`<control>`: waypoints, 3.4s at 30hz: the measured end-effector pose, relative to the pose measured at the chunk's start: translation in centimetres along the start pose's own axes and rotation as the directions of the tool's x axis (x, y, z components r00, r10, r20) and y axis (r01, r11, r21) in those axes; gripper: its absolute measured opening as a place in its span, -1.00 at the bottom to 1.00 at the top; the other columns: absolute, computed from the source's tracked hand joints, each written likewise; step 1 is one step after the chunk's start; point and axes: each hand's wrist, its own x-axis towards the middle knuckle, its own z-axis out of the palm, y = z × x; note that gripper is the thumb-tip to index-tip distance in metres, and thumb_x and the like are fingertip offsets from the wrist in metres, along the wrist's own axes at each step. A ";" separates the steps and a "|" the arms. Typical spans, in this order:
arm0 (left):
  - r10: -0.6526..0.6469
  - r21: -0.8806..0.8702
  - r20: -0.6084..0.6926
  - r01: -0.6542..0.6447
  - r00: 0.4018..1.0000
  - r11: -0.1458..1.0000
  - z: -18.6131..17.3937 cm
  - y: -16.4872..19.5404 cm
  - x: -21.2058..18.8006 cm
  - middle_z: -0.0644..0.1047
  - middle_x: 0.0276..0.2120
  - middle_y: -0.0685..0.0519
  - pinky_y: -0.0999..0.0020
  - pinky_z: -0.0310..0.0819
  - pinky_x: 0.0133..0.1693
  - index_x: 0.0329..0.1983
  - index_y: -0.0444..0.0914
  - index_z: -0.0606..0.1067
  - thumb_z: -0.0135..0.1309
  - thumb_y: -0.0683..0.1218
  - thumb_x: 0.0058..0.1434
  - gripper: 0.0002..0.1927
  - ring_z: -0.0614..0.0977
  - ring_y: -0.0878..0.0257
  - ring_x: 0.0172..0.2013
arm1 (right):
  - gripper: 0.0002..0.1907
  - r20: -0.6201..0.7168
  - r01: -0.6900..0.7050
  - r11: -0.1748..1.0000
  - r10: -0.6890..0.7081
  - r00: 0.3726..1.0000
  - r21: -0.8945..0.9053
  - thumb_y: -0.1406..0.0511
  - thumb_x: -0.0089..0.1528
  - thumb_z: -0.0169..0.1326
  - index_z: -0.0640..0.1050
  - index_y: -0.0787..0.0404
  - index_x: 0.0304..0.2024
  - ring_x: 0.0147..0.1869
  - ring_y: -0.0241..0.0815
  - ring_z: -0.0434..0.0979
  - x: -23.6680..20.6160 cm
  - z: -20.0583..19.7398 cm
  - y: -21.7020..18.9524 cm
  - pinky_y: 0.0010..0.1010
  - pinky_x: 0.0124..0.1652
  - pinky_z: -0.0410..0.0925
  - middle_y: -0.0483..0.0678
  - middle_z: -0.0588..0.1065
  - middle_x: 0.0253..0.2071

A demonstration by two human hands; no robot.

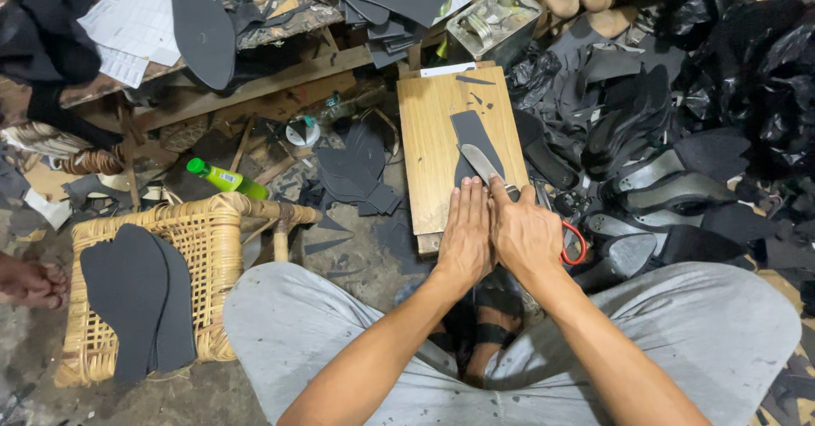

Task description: The person sits on the floor and uses a knife to trim the edges of black shoe insoles placed on a small wooden board. They repeatedly cut along the perimeter, flip the insole, and place the finished piece into a nearby wicker basket.

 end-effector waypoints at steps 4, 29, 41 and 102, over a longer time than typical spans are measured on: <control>-0.010 0.048 -0.039 0.012 0.999 0.999 0.2 0.0 0.1 0.13 0.43 -0.44 -0.16 -0.25 0.44 0.41 -0.55 0.17 -0.09 0.00 0.17 -0.21 0.04 -0.36 0.46 | -0.57 -0.004 -0.010 1.000 0.010 1.000 -0.010 0.17 0.34 -0.06 0.54 0.08 0.23 -0.49 0.17 0.59 0.3 0.2 0.2 -0.12 -0.50 0.43 0.28 0.49 -0.27; -0.040 -0.181 -0.083 0.025 0.996 0.983 0.0 -0.1 0.1 0.09 0.43 -0.49 -0.13 -0.29 0.47 0.44 -0.61 0.09 0.04 0.18 0.14 0.00 -0.01 -0.34 0.48 | -0.55 -0.018 0.000 0.999 0.001 1.000 0.047 0.16 0.33 -0.02 0.53 0.08 0.24 -0.49 0.20 0.59 2.5 1.5 0.3 -0.09 -0.49 0.43 0.32 0.49 -0.25; -0.046 -0.205 -0.140 0.017 0.989 0.979 -1.0 0.2 -0.2 0.15 0.40 -0.50 -0.12 -0.22 0.46 0.41 -0.60 0.14 0.15 0.24 0.14 0.04 0.08 -0.34 0.46 | -0.57 -0.031 0.006 1.000 -0.005 1.000 0.020 0.15 0.34 -0.02 0.53 0.05 0.24 -0.49 0.20 0.58 2.0 0.7 1.1 -0.08 -0.50 0.43 0.30 0.50 -0.24; -0.088 -0.223 0.050 0.097 0.995 0.970 -3.0 -0.2 0.5 0.05 0.45 -0.43 -0.06 -0.28 0.46 0.45 -0.56 0.04 0.30 0.19 0.00 0.16 0.00 -0.27 0.48 | -0.61 0.026 0.108 0.994 -0.107 0.994 -0.020 0.15 0.33 0.02 0.58 0.01 0.19 -0.47 0.20 0.58 5.0 -0.1 2.0 -0.09 -0.47 0.44 0.27 0.50 -0.30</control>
